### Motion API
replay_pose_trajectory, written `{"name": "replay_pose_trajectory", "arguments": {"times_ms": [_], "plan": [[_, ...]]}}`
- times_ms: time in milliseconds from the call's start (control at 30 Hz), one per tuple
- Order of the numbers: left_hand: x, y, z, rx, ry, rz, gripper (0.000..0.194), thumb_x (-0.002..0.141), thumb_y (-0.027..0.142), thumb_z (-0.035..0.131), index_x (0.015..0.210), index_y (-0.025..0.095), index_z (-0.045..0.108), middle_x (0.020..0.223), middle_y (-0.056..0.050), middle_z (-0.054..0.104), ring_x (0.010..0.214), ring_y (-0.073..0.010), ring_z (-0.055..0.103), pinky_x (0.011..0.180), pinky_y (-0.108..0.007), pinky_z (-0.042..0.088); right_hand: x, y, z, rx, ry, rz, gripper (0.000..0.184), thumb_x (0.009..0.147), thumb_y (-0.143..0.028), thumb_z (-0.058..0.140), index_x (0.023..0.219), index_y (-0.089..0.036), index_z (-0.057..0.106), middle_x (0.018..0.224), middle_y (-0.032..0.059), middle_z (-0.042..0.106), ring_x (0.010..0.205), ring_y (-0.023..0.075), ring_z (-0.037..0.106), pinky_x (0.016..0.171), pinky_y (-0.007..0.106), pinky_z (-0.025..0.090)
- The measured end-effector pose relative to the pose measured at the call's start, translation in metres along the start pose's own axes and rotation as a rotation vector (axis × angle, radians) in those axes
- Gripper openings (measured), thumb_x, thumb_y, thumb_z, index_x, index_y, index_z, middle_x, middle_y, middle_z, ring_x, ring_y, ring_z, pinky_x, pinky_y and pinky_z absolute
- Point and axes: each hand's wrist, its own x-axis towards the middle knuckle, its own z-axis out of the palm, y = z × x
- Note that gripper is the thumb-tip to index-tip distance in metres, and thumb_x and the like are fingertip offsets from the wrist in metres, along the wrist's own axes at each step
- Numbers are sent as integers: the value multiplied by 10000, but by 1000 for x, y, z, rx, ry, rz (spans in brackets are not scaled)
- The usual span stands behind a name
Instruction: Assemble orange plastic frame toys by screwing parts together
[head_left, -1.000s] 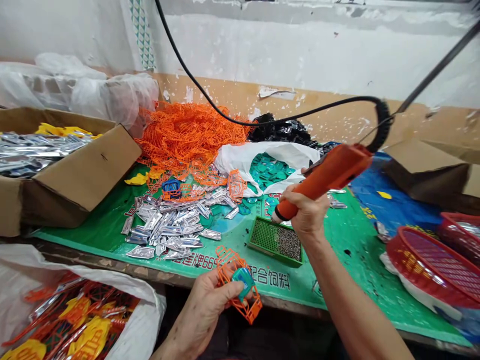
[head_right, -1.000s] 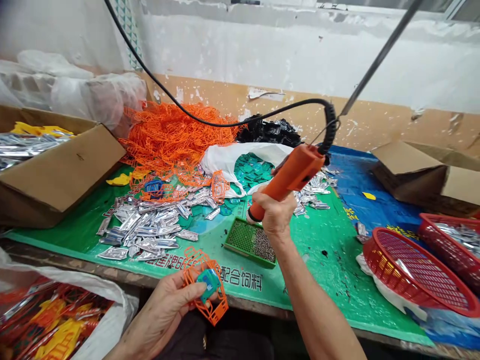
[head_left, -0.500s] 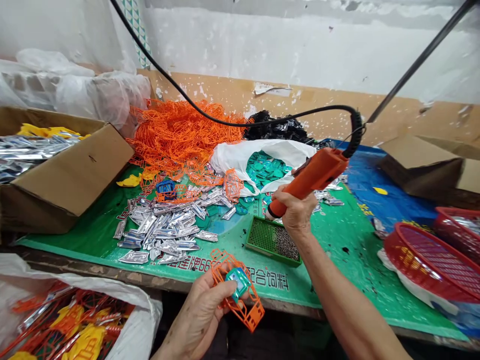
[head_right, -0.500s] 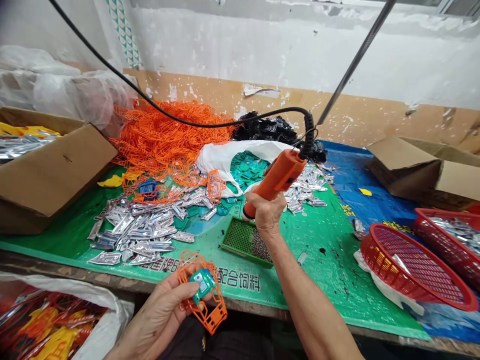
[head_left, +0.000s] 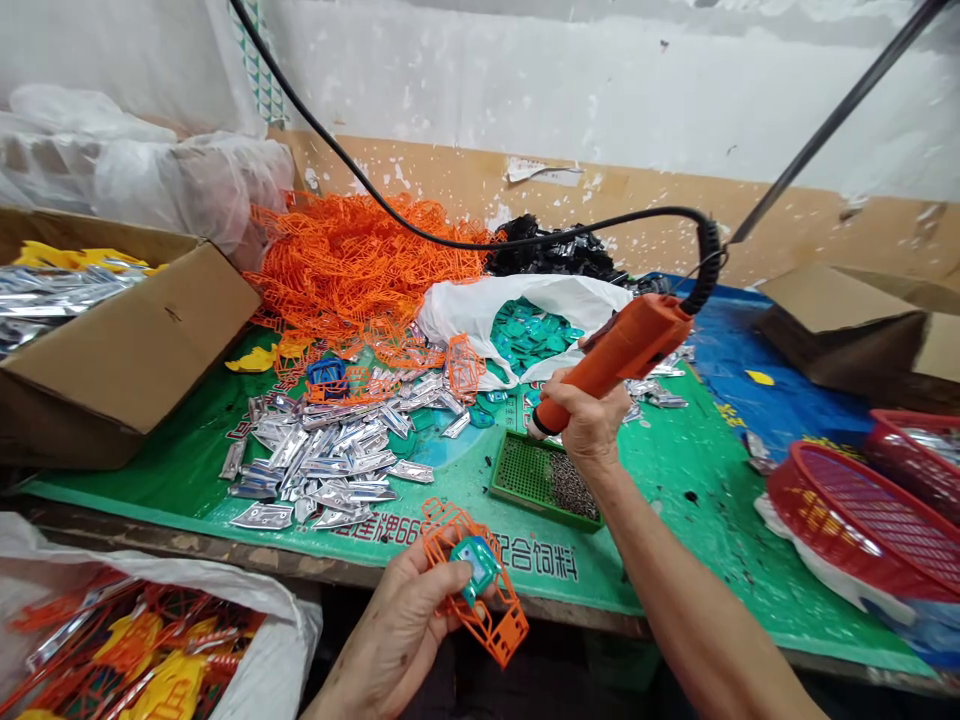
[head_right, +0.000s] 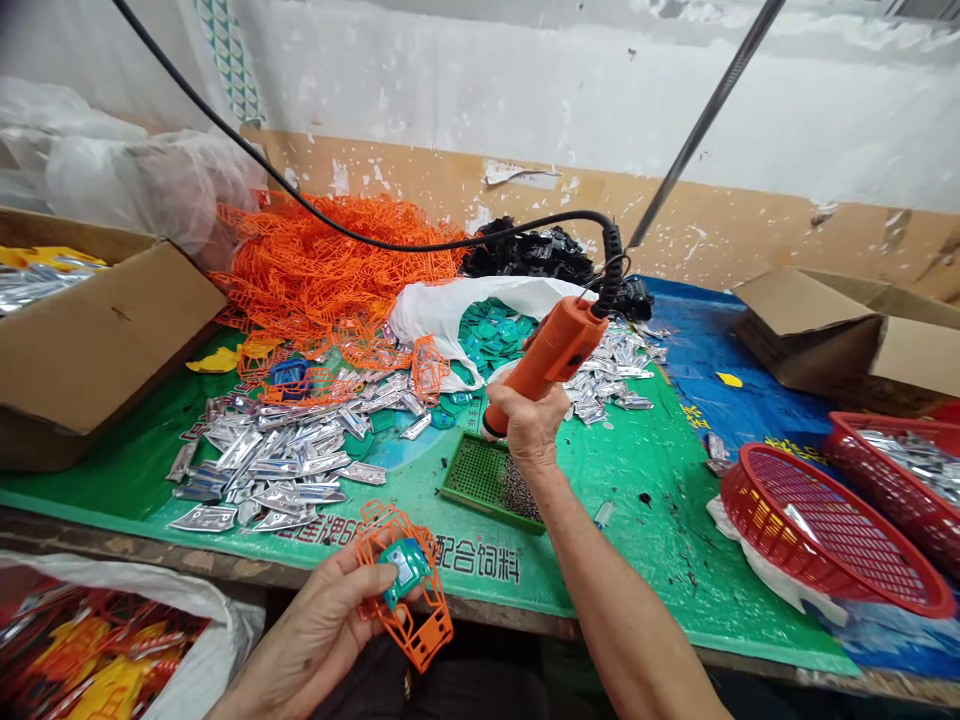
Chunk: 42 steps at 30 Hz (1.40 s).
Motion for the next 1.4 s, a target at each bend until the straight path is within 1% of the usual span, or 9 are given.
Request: {"name": "replay_pose_trajectory", "arguments": {"times_ms": [233, 400, 600, 700, 800, 933, 1000, 1167, 1400], "plan": [[2, 0, 0, 13, -38, -3, 307, 684, 193, 741, 982, 169, 668, 923, -56, 703, 757, -171, 656, 720, -311, 533, 1, -4, 0, 1, -65, 16, 130, 569, -190, 661, 676, -165, 592, 574, -35, 576, 527, 127, 515, 575, 313, 449], [2, 3, 3, 3, -69, 8, 293, 698, 187, 728, 983, 169, 663, 927, -54, 702, 766, -186, 668, 711, -314, 533, 1, -2, 1, 21, -64, 15, 220, 558, -165, 683, 768, -158, 619, 581, -45, 589, 522, 126, 519, 579, 312, 445], [5, 3, 5, -22, -55, 31, 284, 687, 180, 731, 960, 164, 656, 888, -45, 704, 732, -174, 676, 604, -242, 501, 6, -1, 0, 70, -38, 7, 103, 556, -132, 670, 618, -153, 591, 566, -28, 579, 498, 124, 516, 534, 305, 429], [6, 2, 7, -36, -47, 56, 293, 692, 170, 722, 977, 154, 654, 912, -52, 705, 752, -171, 674, 616, -243, 506, 8, -15, -2, 115, -40, -1, 88, 568, -138, 650, 592, -162, 569, 562, -30, 568, 480, 124, 513, 520, 311, 439], [6, 3, 7, -51, -48, 83, 312, 687, 151, 720, 992, 146, 652, 915, -52, 705, 732, -157, 663, 629, -249, 512, 1, -44, -5, 189, -73, 11, 98, 574, -154, 647, 641, -175, 578, 573, -37, 559, 497, 134, 532, 516, 314, 457], [5, 3, 7, -79, -46, 106, 315, 674, 150, 731, 981, 150, 659, 918, -52, 710, 703, -149, 654, 597, -237, 503, -26, -88, -12, 340, -196, 104, 285, 596, -121, 609, 864, -211, 639, 593, -35, 570, 546, 142, 548, 562, 324, 482], [5, 2, 7, -82, -38, 105, 306, 670, 147, 733, 968, 149, 665, 912, -52, 709, 718, -157, 658, 600, -237, 504, -42, -102, -15, 407, -267, 135, 344, 618, -97, 585, 927, -239, 640, 627, -26, 587, 581, 144, 552, 605, 340, 493], [6, 0, 8, -66, -47, 109, 292, 684, 136, 710, 971, 144, 661, 912, -50, 691, 735, -160, 649, 593, -236, 498, -72, -110, -18, 519, -388, 182, 376, 671, -71, 597, 977, -288, 621, 697, -21, 600, 654, 139, 560, 701, 350, 501], [4, 1, 4, -51, -63, 125, 316, 684, 130, 690, 996, 150, 643, 916, -54, 678, 752, -169, 644, 630, -263, 506, -79, -107, -13, 513, -389, 217, 539, 672, -89, 627, 1166, -293, 563, 704, -25, 597, 646, 131, 556, 709, 336, 502]]}}
